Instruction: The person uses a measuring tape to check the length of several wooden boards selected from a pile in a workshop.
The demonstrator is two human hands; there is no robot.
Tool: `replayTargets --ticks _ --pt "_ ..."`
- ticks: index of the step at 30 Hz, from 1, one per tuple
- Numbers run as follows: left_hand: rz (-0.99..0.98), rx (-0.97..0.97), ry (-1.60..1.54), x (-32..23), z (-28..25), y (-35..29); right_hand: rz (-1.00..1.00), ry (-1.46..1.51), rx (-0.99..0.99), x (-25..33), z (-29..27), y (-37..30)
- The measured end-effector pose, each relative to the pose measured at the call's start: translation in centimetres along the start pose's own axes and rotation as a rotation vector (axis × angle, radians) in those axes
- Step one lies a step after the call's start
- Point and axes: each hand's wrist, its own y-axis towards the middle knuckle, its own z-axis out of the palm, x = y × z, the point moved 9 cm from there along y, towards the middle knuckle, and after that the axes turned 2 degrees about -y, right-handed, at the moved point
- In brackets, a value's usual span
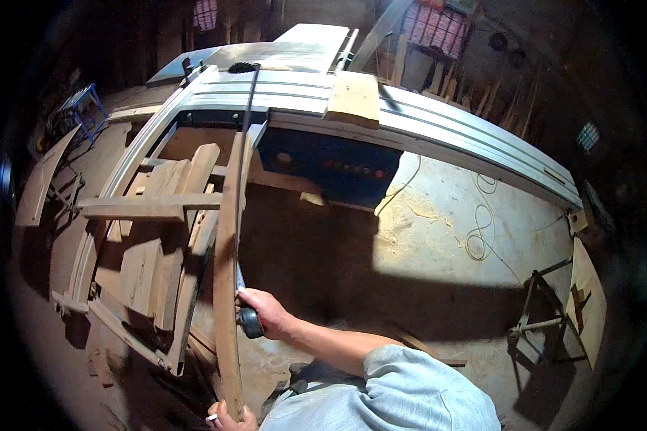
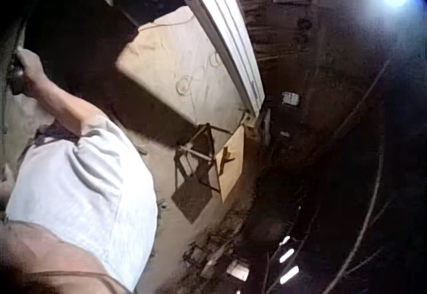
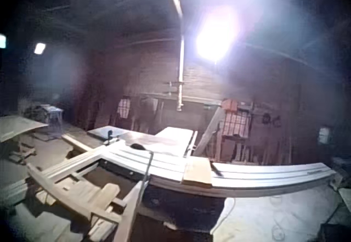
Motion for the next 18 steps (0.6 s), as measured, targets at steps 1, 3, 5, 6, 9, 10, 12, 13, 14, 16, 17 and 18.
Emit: replayTargets --ticks 1,3,5,6,9,10,12,13,14,16,17,18 --pt "0.025 0.015 -0.002 -0.8 0.6 0.8 -0.028 0.059 0.038 1.2 -0.8 -0.2" --pt "0.075 0.045 -0.004 -2.9 2.0 2.9 -0.069 0.087 0.002 3.8 -2.8 -0.6" --pt "0.126 0.076 -0.007 -5.4 4.0 5.0 -0.105 0.089 -0.028 6.7 -5.4 -0.8" --pt "0.152 0.093 -0.016 -6.7 5.1 6.0 -0.118 0.092 -0.029 8.0 -6.8 -0.4" --pt "0.212 0.202 -0.109 -10.8 9.9 8.8 -0.178 0.141 -0.151 12.4 -13.4 0.0" --pt "0.248 0.215 -0.114 -12.2 11.4 9.8 -0.190 0.155 -0.185 14.4 -14.8 -0.1" --pt "0.314 0.242 -0.110 -15.2 14.6 11.9 -0.147 0.140 -0.233 18.0 -17.8 -0.1" --pt "0.318 0.258 -0.127 -17.7 16.1 13.2 -0.163 0.106 -0.315 20.6 -19.8 -0.8" --pt "0.289 0.467 -0.060 -16.6 20.2 12.8 -0.176 0.072 -0.396 23.0 -21.6 -1.3" --pt "0.383 0.383 -0.257 -23.3 23.0 16.5 -0.282 0.096 -0.502 28.0 -25.4 -2.1" --pt "0.354 0.431 -0.330 -25.7 24.5 18.0 -0.344 0.046 -0.516 30.2 -27.9 -1.6" --pt "0.274 0.469 -0.391 -28.7 25.7 19.6 -0.417 -0.007 -0.542 32.8 -29.7 -2.0"
